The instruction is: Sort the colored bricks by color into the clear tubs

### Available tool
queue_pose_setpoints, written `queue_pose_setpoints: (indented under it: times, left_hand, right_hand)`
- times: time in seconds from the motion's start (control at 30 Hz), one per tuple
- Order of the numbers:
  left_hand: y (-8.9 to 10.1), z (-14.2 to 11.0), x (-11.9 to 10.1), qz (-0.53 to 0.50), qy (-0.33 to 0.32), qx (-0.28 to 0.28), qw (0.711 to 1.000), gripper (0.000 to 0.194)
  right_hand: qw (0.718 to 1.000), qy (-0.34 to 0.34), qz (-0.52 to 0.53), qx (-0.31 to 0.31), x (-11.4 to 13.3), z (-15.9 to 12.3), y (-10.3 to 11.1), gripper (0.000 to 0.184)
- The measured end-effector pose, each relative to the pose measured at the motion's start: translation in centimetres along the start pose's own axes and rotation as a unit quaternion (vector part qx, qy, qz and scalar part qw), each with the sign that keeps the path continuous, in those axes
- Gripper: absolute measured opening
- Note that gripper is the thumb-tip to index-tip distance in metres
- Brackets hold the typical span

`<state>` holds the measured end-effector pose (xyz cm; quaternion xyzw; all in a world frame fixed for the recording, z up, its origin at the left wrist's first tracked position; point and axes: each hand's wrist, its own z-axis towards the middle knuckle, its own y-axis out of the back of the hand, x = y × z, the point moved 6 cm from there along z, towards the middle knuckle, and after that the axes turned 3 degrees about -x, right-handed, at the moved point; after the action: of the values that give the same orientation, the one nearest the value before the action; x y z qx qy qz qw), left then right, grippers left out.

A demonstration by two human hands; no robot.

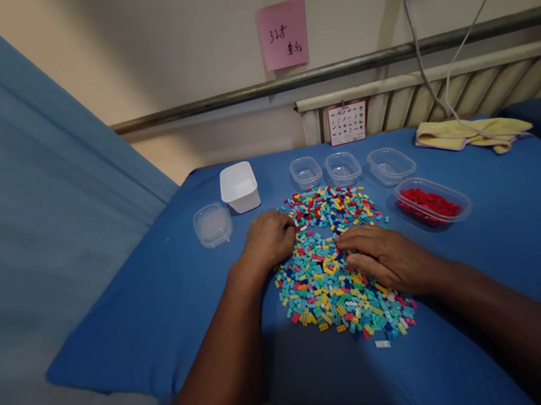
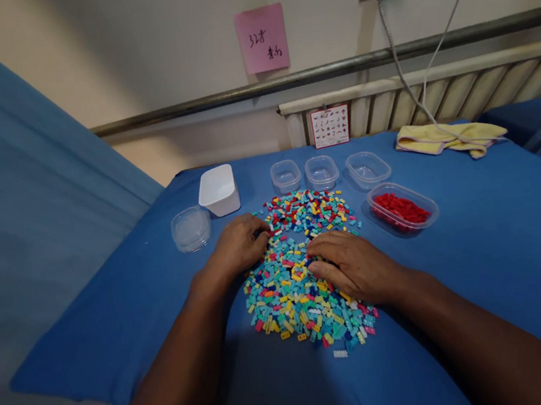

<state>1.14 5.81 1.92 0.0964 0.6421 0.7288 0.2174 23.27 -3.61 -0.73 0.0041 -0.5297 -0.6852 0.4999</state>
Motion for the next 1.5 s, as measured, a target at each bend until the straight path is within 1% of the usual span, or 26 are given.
queue_pose_setpoints:
  times: [0.1,0.2,0.3,0.43,0.67,0.83,1.03,1.17,1.3,1.5]
  left_hand:
    - [-0.2,-0.1,0.2,0.001,-0.014,0.004,1.000,0.029]
    - [-0.1,-0.1,0.3,0.005,-0.011,-0.005,1.000,0.028]
    - [-0.1,-0.1,-0.2,0.009,-0.005,-0.011,1.000,0.026]
    - [-0.3,-0.2,-1.1,0.012,-0.014,0.006,1.000,0.023]
    - [-0.1,-0.5,0.0,-0.008,-0.014,0.024,1.000,0.033]
    - [-0.1,-0.5,-0.9,-0.019,-0.052,0.023,0.998,0.033]
    - [-0.2,-0.4,-1.5,-0.014,-0.046,0.035,0.998,0.029]
    - [0.0,-0.3,-1.7,0.013,-0.045,0.046,0.998,0.024]
    - [0.0,-0.2,-1.4,0.008,-0.030,0.046,0.998,0.021]
    - [-0.4,-0.1,-1.0,-0.024,-0.045,0.027,0.998,0.022]
  right_hand:
    - [1.000,-0.002,0.004,-0.008,-0.1,-0.1,0.1,0.033]
    - [1.000,-0.006,0.008,-0.011,-0.1,-0.1,0.1,0.033]
    - [1.000,-0.006,0.008,-0.010,-0.1,-0.1,0.1,0.033]
    - [1.000,-0.003,0.009,-0.007,0.1,0.0,0.1,0.033]
    - [1.000,-0.004,0.006,-0.006,0.0,-0.2,-0.1,0.033]
    - [1.000,-0.003,0.015,-0.009,0.3,-0.1,0.0,0.031]
    - [1.000,-0.002,0.018,-0.005,0.4,0.0,0.1,0.031]
    - [1.000,0.001,0.017,-0.006,0.4,0.0,0.1,0.031]
    - [1.000,0.007,0.018,-0.011,0.5,0.0,0.2,0.030]
    - [1.000,0.015,0.022,-0.012,0.7,0.1,0.2,0.028]
